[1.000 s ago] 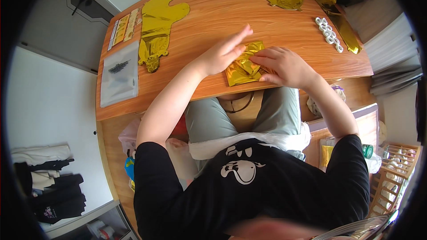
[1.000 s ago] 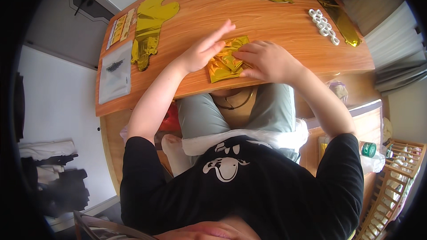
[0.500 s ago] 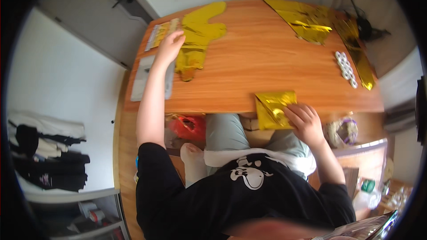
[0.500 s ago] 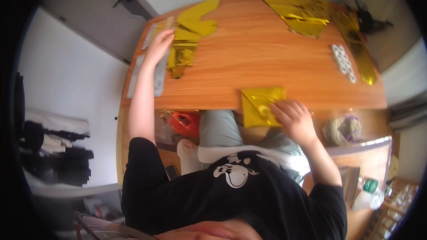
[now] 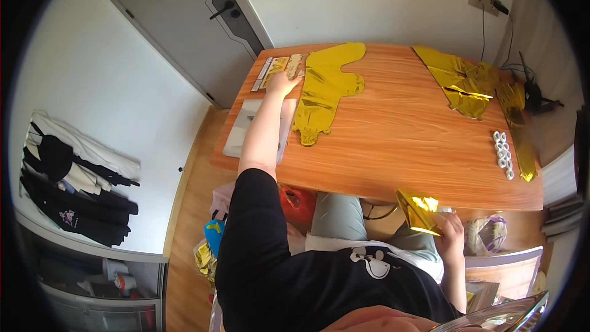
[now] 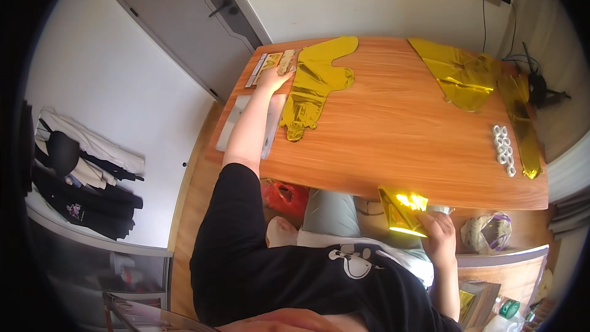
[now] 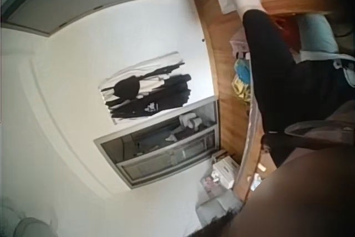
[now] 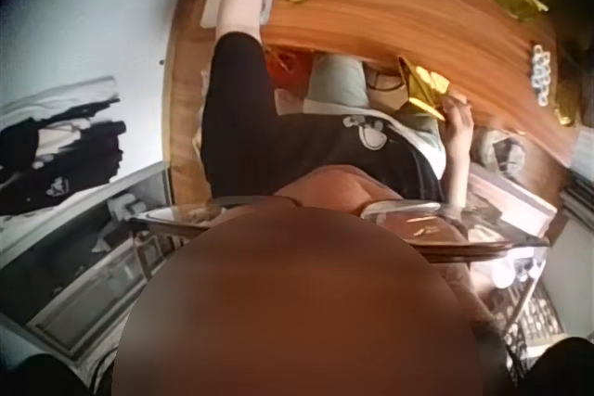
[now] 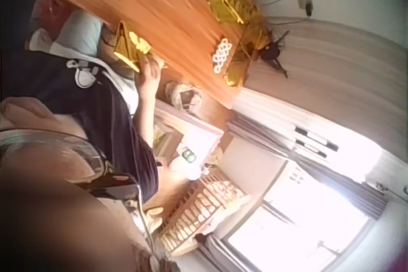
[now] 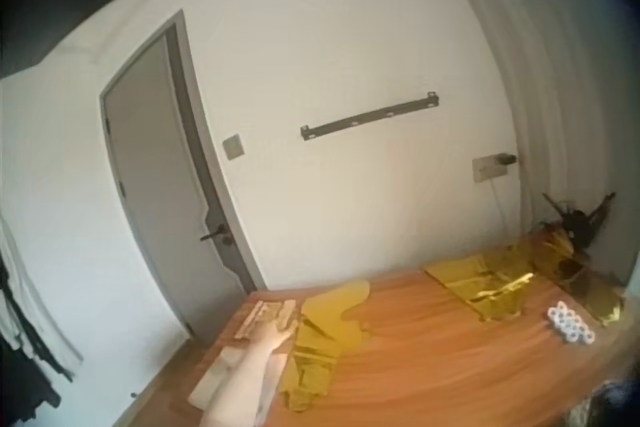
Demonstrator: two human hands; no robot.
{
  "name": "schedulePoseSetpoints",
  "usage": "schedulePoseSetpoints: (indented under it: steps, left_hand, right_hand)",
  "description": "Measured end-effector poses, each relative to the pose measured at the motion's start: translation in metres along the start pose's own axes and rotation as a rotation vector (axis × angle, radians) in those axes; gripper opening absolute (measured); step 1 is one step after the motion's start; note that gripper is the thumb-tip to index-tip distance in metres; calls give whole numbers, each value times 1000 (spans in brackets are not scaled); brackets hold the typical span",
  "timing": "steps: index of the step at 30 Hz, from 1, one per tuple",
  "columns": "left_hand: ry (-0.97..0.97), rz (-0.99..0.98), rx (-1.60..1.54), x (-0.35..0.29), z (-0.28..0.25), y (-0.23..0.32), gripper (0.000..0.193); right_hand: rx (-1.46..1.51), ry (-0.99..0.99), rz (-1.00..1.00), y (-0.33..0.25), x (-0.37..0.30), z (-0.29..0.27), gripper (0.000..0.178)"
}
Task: Folding gold foil balloons at a desk.
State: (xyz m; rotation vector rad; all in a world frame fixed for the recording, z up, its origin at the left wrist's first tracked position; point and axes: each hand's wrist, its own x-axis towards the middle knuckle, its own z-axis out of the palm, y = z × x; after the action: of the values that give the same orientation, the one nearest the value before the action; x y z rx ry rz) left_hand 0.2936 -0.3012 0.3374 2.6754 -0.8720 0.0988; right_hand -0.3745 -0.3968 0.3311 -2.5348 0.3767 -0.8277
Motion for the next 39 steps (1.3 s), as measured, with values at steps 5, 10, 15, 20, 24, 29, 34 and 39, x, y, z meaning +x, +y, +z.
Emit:
schedulePoseSetpoints:
  steps: [5, 10, 15, 20, 24, 29, 34, 39]
  left_hand:
    - [-6, -25, 7, 9, 5, -5, 53]
    - [12, 50, -126, 4, -4, -9, 48]
    - [158, 151, -153, -2, -28, -14, 34]
    - [612, 300, -464, -52, -82, 43, 29]
    - [330, 261, -1356, -112, -96, 100, 53]
    - [-87, 120, -1162, -204, -48, 156, 35]
    - [-300, 261, -1048, -265, 12, 184, 45]
    - [-193, 543, -521, -296, 20, 193, 54]
  right_hand:
    - [49, 12, 6, 3, -1, 8, 34]
    - [41, -24, -22, 5, 4, 10, 39]
    - [39, 15, -52, 5, 6, 6, 38]
    - [58, 231, 35, 30, -13, -2, 27]
    - [270, 453, 237, 66, -36, -15, 10]
    - [630, 745, 694, 145, -25, -99, 28]
    - [286, -74, 740, 191, -18, -191, 39]
    - [159, -331, 720, 210, 5, -194, 37]
